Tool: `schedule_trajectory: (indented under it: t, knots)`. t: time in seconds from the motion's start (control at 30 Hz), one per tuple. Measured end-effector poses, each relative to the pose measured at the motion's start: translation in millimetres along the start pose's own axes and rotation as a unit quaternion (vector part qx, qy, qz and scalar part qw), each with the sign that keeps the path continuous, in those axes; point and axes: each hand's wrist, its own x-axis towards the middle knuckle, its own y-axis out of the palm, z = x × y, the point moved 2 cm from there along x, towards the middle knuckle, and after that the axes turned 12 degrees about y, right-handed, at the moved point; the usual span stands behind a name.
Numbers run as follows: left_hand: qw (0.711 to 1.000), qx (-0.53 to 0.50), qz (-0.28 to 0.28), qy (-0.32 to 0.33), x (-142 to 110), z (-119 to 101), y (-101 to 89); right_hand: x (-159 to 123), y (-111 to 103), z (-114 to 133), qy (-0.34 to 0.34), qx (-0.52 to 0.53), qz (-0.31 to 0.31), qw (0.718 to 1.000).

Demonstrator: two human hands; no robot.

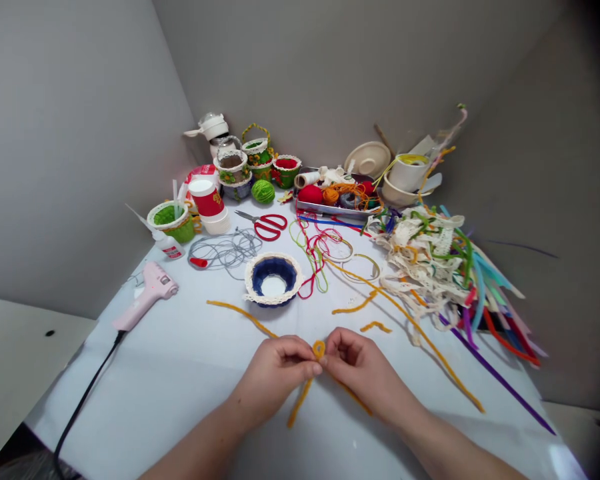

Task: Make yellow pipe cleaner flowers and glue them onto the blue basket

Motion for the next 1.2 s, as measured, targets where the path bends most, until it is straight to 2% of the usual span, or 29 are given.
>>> schedule_trajectory:
  t: [0.17, 0.4, 0.73, 1.0, 1.1, 1.2]
  knots:
    - [1.0, -0.007, 0.0, -0.01, 0, 3, -1.0, -2, 1, 1, -0.014, 0.019, 0.019, 1.0]
    - [0.994, -0.078, 0.016, -0.071, -4, 9, 2.5, -7, -2, 10, 0.01, 0.051, 0.085, 0.995]
    - [0.994, -0.083, -0.012, -0.076, -4, 14, 4.1, -5, -3, 9, 0.014, 0.079, 0.085, 0.993]
    - [0.983, -0.157, 0.033, -0.095, -7, 15, 4.2, -4, -2, 7, 0.046, 0.157, 0.164, 0.973]
    - [0.983, -0.149, 0.024, -0.101, -6, 17, 4.9, -5, 1, 7, 0.055, 0.154, 0.153, 0.975]
    - [0.988, -0.12, -0.02, -0.094, -4, 18, 6.5, -4, 3, 6, 0.071, 0.147, 0.108, 0.981]
